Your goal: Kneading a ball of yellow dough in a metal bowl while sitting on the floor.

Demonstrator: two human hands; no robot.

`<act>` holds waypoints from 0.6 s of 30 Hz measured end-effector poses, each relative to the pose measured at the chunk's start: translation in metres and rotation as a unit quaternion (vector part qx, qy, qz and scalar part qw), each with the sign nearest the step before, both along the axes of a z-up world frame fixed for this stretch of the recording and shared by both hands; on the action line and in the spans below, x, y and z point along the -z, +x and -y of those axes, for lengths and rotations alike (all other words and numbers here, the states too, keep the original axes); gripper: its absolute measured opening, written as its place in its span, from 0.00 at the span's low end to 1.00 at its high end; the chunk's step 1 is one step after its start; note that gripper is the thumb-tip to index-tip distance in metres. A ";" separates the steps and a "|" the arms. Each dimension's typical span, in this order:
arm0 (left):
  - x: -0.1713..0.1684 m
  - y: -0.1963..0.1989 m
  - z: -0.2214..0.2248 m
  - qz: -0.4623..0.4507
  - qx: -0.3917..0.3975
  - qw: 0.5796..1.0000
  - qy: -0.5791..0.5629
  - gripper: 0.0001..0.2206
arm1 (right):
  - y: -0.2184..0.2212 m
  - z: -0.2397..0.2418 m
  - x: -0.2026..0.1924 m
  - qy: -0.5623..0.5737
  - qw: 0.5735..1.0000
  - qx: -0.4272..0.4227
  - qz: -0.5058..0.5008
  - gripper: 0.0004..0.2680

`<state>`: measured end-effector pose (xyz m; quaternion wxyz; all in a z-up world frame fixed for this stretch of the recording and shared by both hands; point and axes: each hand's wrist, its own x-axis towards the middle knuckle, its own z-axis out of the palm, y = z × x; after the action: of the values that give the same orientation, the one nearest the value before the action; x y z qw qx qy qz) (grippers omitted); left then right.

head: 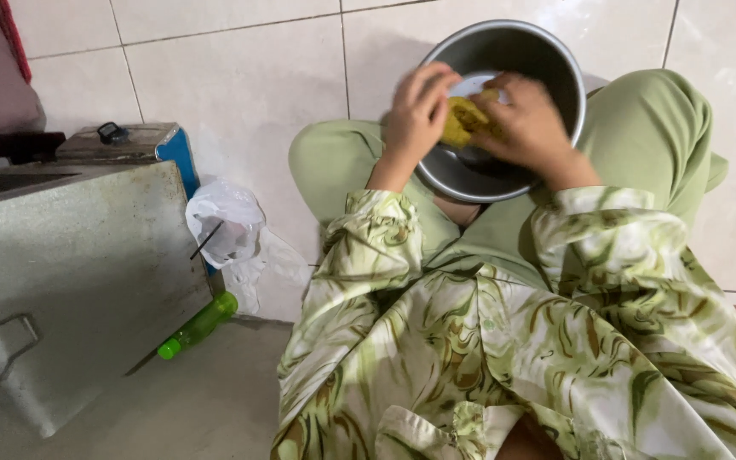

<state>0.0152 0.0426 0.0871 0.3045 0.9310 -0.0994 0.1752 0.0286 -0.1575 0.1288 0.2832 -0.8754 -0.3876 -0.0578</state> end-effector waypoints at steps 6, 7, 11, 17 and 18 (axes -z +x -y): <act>0.030 0.007 -0.024 -0.277 -0.062 0.903 -0.323 0.22 | -0.007 -0.032 0.073 -0.296 0.953 0.007 -0.060 0.31; 0.029 0.006 -0.023 -0.276 -0.059 0.903 -0.324 0.22 | -0.010 -0.029 0.070 -0.297 0.953 0.010 -0.059 0.31; 0.028 0.003 -0.027 -0.264 -0.025 0.912 -0.312 0.26 | -0.014 -0.029 0.052 -0.253 0.958 0.136 -0.020 0.31; 0.032 0.004 -0.025 -0.234 -0.031 0.928 -0.289 0.27 | -0.005 -0.042 0.066 -0.280 0.923 0.257 -0.061 0.31; 0.033 0.006 -0.022 -0.228 -0.026 0.908 -0.349 0.27 | -0.002 -0.043 0.069 -0.289 0.923 0.239 -0.090 0.31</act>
<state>0.0215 0.0643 0.0540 0.6199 0.7819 0.0649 -0.0101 0.0268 -0.1149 0.0594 0.0299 -0.9874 -0.1391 0.0696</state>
